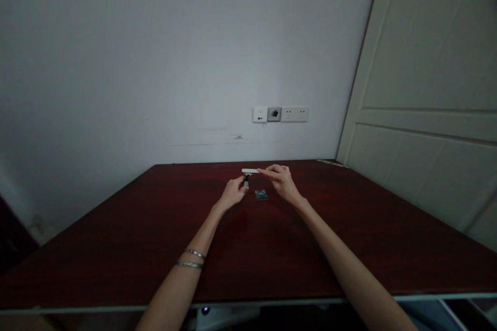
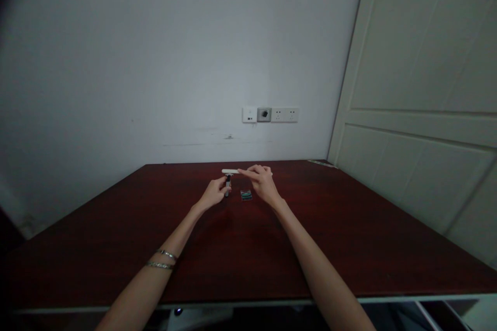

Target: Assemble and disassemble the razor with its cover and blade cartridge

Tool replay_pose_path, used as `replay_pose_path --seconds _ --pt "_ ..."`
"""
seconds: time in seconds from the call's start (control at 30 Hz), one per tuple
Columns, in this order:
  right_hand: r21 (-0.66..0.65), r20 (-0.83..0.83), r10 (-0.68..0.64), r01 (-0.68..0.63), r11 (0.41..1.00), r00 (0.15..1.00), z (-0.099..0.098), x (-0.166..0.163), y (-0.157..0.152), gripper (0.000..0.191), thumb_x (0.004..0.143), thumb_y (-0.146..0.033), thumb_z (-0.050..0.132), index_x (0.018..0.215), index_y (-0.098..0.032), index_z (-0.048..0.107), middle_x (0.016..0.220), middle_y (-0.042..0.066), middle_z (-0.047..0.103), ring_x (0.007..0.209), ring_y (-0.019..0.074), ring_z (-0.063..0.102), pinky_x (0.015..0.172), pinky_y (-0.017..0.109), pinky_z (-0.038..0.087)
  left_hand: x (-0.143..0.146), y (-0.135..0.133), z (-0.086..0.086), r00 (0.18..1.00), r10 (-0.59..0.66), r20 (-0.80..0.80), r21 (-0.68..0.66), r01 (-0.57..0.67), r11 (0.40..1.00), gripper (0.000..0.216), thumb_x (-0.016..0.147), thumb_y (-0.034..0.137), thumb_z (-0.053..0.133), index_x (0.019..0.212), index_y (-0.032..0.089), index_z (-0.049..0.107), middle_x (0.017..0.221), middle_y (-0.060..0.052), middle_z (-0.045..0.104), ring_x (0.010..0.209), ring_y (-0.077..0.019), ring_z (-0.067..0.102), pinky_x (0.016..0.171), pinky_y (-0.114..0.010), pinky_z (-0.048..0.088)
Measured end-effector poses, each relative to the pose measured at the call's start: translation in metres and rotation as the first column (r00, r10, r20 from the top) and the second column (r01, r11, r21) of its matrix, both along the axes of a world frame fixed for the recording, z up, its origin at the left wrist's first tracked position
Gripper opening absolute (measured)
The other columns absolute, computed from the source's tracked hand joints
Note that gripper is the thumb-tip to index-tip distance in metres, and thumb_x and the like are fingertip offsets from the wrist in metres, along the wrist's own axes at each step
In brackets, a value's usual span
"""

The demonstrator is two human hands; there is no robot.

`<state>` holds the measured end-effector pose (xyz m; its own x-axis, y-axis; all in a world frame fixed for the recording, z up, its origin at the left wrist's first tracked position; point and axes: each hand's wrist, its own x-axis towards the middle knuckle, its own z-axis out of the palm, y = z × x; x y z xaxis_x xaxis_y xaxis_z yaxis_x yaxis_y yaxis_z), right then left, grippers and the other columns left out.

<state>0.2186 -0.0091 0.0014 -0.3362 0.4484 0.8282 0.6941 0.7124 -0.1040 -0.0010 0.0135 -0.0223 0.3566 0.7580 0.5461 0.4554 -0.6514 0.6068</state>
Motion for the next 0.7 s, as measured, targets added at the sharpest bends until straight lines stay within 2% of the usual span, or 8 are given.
replay_pose_path --seconds 0.1,0.23,0.43,0.7 --pt "0.014 0.021 0.009 -0.009 1.0 1.0 0.0 0.003 0.0 0.043 0.087 -0.009 0.043 0.118 -0.034 0.057 0.092 0.003 0.061 0.086 0.0149 0.053 0.079 0.033 0.03 -0.001 0.001 0.001 1.0 0.011 0.023 -0.013 -0.011 1.0 0.013 0.072 0.018 0.052 0.082 0.014 0.06 0.068 -0.001 0.062 0.061 -0.012 0.055 0.06 -0.021 0.041" --pt "0.042 0.021 -0.045 0.044 0.998 0.999 -0.001 0.012 -0.001 0.044 0.086 -0.007 0.043 0.117 -0.034 0.057 0.093 0.003 0.061 0.089 0.0154 0.053 0.079 0.032 0.03 -0.001 0.001 0.001 0.999 0.017 0.05 -0.024 -0.015 1.0 0.013 0.071 0.018 0.053 0.081 0.014 0.061 0.068 -0.001 0.062 0.061 -0.0124 0.055 0.061 -0.021 0.042" --pt "0.078 0.046 -0.05 0.046 0.996 0.998 -0.001 0.002 -0.004 0.044 0.086 -0.009 0.043 0.118 -0.035 0.056 0.095 0.003 0.06 0.09 0.0156 0.052 0.08 0.033 0.03 0.0 -0.002 0.0 1.0 0.008 0.03 -0.023 -0.007 1.0 0.012 0.07 0.016 0.054 0.079 0.014 0.062 0.068 -0.002 0.062 0.061 -0.0127 0.055 0.061 -0.021 0.042" --pt "0.114 0.055 -0.098 0.092 0.989 0.994 0.002 0.013 -0.009 0.047 0.084 -0.004 0.043 0.118 -0.033 0.057 0.095 0.004 0.059 0.089 0.0162 0.05 0.081 0.034 0.029 -0.001 0.002 -0.001 0.998 -0.007 0.063 -0.026 0.008 1.0 0.009 0.072 0.017 0.053 0.076 0.014 0.06 0.069 -0.002 0.062 0.061 -0.0122 0.056 0.06 -0.021 0.043"
